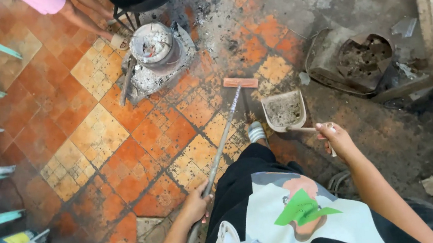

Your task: The person walks through a cluttered workshop and sweeps debris on a tiled floor into a dustpan using a broom. They repeatedly sweep near a charcoal stove and a large black barrel, then set the broom and dustpan aside.

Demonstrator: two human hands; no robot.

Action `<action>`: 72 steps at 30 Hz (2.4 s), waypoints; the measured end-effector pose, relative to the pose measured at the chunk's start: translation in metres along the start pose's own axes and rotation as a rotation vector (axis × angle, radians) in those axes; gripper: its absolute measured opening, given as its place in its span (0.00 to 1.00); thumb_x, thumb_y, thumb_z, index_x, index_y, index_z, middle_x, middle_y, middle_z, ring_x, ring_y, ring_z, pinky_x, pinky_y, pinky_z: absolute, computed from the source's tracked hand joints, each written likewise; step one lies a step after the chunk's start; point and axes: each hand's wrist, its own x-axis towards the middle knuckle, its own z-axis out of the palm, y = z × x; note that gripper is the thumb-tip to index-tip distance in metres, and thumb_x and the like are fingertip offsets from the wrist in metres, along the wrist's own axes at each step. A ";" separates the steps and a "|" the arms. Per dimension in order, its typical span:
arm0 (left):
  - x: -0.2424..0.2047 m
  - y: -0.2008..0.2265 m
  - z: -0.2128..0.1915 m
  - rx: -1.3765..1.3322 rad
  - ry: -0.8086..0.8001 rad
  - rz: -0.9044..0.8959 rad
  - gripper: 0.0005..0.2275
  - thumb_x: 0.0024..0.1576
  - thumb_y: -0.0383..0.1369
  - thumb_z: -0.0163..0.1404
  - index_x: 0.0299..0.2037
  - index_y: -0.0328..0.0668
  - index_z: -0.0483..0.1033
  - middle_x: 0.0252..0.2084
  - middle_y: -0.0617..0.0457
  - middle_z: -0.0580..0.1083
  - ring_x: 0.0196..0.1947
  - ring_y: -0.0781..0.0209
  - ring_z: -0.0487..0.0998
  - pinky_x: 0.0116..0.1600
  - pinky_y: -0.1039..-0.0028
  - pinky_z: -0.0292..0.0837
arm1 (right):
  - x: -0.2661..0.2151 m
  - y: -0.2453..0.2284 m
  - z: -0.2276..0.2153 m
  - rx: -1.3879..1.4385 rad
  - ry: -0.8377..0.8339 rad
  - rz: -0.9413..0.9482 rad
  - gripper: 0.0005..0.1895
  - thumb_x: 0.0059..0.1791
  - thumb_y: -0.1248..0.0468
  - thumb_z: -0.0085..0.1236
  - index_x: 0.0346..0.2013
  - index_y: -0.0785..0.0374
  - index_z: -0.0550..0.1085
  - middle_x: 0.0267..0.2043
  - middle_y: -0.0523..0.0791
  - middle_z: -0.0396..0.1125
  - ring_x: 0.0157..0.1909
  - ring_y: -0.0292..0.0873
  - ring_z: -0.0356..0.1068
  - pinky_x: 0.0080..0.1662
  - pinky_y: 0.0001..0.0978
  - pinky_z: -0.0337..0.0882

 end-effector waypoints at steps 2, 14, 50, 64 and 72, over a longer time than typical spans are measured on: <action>0.016 -0.016 0.013 -0.025 0.009 0.007 0.29 0.63 0.30 0.44 0.76 0.64 0.52 0.17 0.45 0.71 0.09 0.59 0.69 0.15 0.72 0.68 | 0.014 -0.008 -0.003 0.008 -0.027 0.004 0.19 0.51 0.49 0.56 0.45 0.61 0.72 0.35 0.48 0.67 0.19 0.37 0.57 0.19 0.30 0.59; 0.002 0.076 0.023 -0.081 0.049 -0.092 0.28 0.65 0.31 0.44 0.75 0.70 0.55 0.39 0.38 0.72 0.13 0.61 0.69 0.20 0.72 0.73 | 0.131 -0.134 -0.008 -0.042 -0.089 -0.055 0.17 0.52 0.48 0.55 0.43 0.58 0.72 0.35 0.48 0.69 0.21 0.36 0.56 0.22 0.29 0.57; 0.144 0.438 0.166 -0.209 0.320 0.007 0.26 0.66 0.37 0.36 0.76 0.52 0.51 0.63 0.28 0.69 0.61 0.35 0.74 0.61 0.48 0.73 | 0.386 -0.253 -0.204 -0.021 -0.317 -0.148 0.19 0.57 0.48 0.61 0.46 0.59 0.70 0.36 0.57 0.71 0.17 0.38 0.62 0.18 0.30 0.65; 0.284 0.445 0.098 -0.334 0.468 0.114 0.24 0.64 0.34 0.41 0.72 0.44 0.59 0.50 0.33 0.77 0.31 0.49 0.84 0.38 0.63 0.83 | 0.383 -0.245 -0.192 0.001 -0.317 -0.090 0.18 0.56 0.49 0.59 0.48 0.61 0.70 0.41 0.60 0.71 0.19 0.38 0.63 0.18 0.31 0.65; 0.153 0.405 0.144 -0.432 0.400 0.088 0.24 0.65 0.35 0.41 0.73 0.47 0.58 0.35 0.41 0.78 0.21 0.56 0.82 0.27 0.68 0.83 | 0.393 -0.240 -0.180 0.006 -0.347 -0.040 0.18 0.56 0.51 0.58 0.48 0.63 0.70 0.42 0.60 0.70 0.19 0.39 0.61 0.19 0.31 0.64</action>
